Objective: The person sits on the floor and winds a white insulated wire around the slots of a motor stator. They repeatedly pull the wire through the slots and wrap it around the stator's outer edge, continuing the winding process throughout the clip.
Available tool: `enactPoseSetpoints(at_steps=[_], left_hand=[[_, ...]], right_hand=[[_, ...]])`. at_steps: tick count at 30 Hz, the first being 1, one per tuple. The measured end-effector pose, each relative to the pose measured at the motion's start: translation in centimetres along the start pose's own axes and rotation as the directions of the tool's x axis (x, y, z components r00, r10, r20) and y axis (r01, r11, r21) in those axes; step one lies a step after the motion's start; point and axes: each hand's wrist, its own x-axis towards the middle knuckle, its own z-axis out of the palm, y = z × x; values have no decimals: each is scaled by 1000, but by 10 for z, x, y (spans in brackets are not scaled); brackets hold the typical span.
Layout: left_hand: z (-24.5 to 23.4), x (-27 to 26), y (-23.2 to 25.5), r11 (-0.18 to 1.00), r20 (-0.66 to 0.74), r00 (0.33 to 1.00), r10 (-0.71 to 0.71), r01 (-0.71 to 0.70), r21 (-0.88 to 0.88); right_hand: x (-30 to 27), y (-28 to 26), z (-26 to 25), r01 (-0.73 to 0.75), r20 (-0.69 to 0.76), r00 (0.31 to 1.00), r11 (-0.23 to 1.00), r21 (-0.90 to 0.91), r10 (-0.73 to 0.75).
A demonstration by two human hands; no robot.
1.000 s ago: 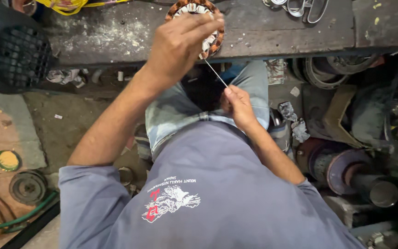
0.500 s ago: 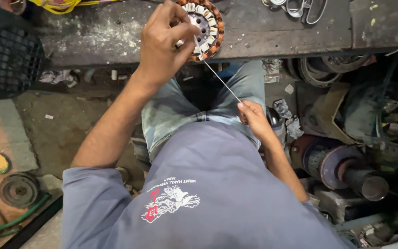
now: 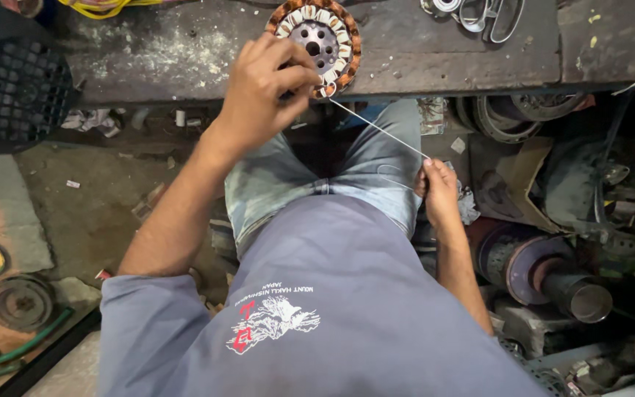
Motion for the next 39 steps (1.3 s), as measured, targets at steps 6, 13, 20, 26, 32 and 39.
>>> enactPoseSetpoints(at_steps=[6, 13, 20, 26, 32, 39], left_hand=[[4, -3, 18, 985, -44, 992, 119, -112, 135], [12, -5, 18, 985, -94, 990, 105, -90, 146], [18, -14, 13, 988, -113, 990, 85, -68, 141], [24, -15, 18, 953, -160, 974, 162, -112, 283], [27, -18, 16, 955, -201, 962, 184, -126, 269], [32, -20, 9, 937, -241, 940, 243, -162, 311]], right_hand=[[8, 13, -6, 21, -58, 998, 993, -115, -27], [16, 28, -17, 15, -86, 996, 993, -113, -25], [-2, -13, 4, 223, 55, 973, 974, 39, -225], [-36, -117, 17, 636, -3, 763, 751, 177, -646], [-54, -160, 0, 528, 193, 704, 685, 502, -684], [-53, -97, 31, -34, 394, 907, 906, 421, -149]])
